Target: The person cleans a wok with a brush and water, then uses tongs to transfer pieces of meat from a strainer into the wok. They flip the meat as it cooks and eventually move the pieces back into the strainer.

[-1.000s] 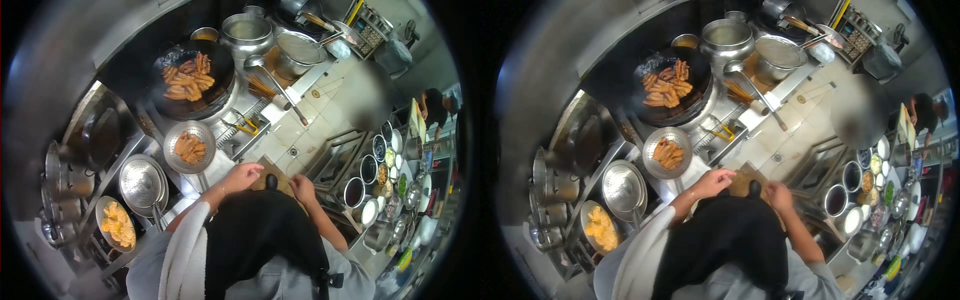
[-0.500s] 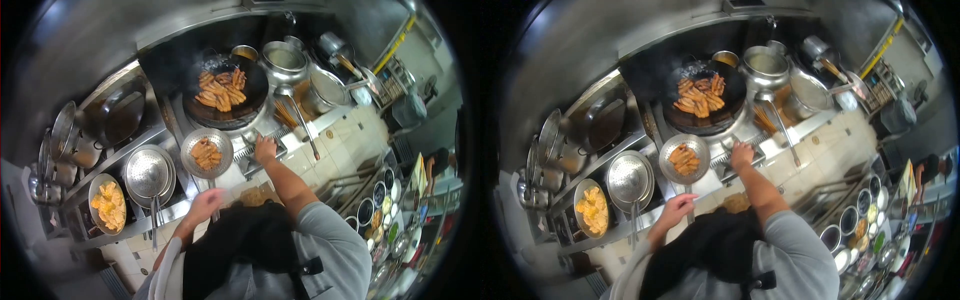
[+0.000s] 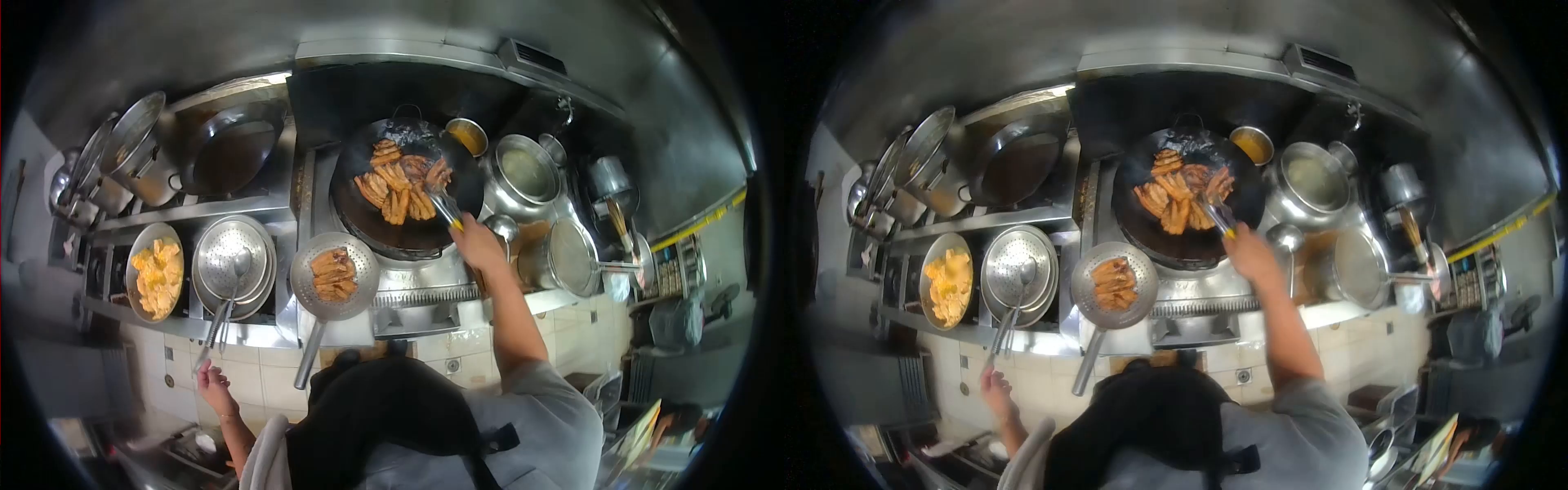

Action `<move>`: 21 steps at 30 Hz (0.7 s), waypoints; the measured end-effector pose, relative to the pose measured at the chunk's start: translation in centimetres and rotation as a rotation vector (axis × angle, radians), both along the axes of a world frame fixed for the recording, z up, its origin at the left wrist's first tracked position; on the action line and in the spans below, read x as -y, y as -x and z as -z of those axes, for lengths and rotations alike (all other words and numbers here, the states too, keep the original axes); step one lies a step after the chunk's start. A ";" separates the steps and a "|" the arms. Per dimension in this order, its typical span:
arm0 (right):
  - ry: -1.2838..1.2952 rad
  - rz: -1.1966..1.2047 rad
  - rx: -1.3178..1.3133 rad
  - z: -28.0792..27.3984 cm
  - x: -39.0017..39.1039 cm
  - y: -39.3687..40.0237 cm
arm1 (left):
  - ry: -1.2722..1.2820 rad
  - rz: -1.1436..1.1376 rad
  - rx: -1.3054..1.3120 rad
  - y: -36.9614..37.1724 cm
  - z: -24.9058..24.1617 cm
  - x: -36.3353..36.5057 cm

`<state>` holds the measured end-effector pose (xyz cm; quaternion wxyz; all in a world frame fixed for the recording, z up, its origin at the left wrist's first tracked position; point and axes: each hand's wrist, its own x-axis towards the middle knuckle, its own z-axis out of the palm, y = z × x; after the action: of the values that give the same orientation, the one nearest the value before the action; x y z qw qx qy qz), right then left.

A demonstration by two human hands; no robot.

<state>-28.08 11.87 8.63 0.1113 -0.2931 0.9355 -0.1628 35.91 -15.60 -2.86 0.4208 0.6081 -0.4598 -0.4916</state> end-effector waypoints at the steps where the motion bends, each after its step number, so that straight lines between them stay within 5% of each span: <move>1: 0.025 -0.023 -0.119 1.1 2.7 1.9 | 0.001 -0.027 -0.001 0.1 0.2 -2.0; 6: -0.093 -0.126 -0.186 6.2 13.6 9.3 | -0.193 -0.087 0.071 -0.9 2.5 -11.6; 10: -0.133 -0.167 -0.209 10.1 18.4 12.5 | -0.420 -0.147 0.110 -7.5 11.0 -19.1; 12: -0.181 -0.150 -0.187 10.6 19.3 13.7 | -0.553 -0.252 -0.566 -13.3 18.1 -21.9; 14: -0.199 -0.092 -0.186 10.2 19.5 13.9 | -0.582 -0.226 0.064 -12.6 19.0 -24.9; 15: -0.203 -0.103 -0.190 10.4 19.6 14.0 | -0.610 -0.199 0.182 -12.0 19.0 -25.6; 21: -0.102 -0.116 -0.170 11.2 18.5 15.3 | -0.646 -0.032 0.393 -9.8 19.3 -25.8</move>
<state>-43.37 -6.59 -2.58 0.0555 -0.3535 0.9301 -0.0827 45.69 10.18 -22.16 0.1186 0.7992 -0.3433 -0.4788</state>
